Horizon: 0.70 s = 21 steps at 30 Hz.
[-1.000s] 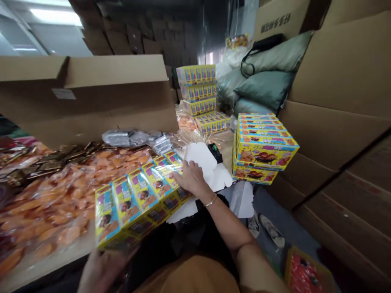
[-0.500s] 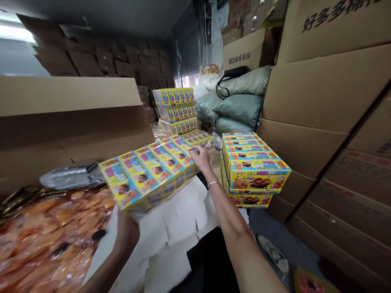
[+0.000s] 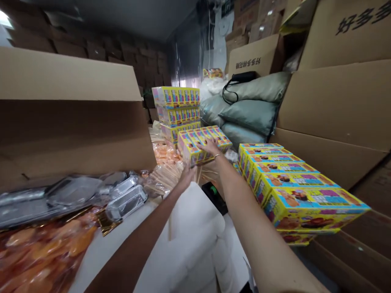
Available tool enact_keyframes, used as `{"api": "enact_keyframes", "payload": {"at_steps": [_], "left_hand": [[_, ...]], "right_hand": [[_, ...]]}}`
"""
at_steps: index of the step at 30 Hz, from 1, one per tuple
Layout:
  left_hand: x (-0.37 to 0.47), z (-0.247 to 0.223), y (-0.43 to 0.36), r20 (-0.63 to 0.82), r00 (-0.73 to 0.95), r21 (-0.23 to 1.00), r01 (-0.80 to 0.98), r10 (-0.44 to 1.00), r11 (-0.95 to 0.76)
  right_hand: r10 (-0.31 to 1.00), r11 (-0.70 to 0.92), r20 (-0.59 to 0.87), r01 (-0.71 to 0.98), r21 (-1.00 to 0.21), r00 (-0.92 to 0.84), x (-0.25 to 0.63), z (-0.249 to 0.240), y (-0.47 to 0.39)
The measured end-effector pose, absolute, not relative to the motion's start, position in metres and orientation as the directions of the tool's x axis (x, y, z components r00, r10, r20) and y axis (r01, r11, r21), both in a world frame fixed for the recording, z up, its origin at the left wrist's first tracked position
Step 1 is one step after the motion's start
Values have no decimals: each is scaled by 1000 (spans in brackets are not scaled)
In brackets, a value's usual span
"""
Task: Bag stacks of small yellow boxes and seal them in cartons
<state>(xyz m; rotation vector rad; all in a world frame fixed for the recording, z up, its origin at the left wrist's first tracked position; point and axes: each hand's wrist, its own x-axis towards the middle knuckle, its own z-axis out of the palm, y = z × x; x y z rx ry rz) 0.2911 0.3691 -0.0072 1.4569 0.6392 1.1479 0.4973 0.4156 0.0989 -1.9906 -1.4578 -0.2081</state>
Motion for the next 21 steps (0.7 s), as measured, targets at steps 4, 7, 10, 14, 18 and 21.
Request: {"api": "enact_keyframes", "payload": {"at_steps": [4, 7, 10, 14, 18, 21], "left_hand": [[281, -58, 349, 308, 506, 918, 64, 806, -391], [278, -72, 346, 294, 569, 799, 295, 768, -524], [277, -69, 346, 276, 615, 724, 372, 738, -581], [277, -64, 343, 247, 655, 677, 411, 714, -611], [279, -67, 348, 268, 674, 627, 420, 688, -656], [280, -69, 352, 294, 656, 664, 383, 695, -642]], "right_hand": [[792, -182, 464, 878, -443, 398, 504, 70, 451], [754, -106, 560, 905, -411, 343, 505, 88, 482], [774, -43, 565, 913, -406, 288, 491, 106, 513], [775, -50, 540, 884, -464, 328, 467, 111, 535], [729, -124, 535, 851, -510, 427, 444, 116, 513], [778, -103, 509, 874, -475, 368, 409, 121, 453]]}}
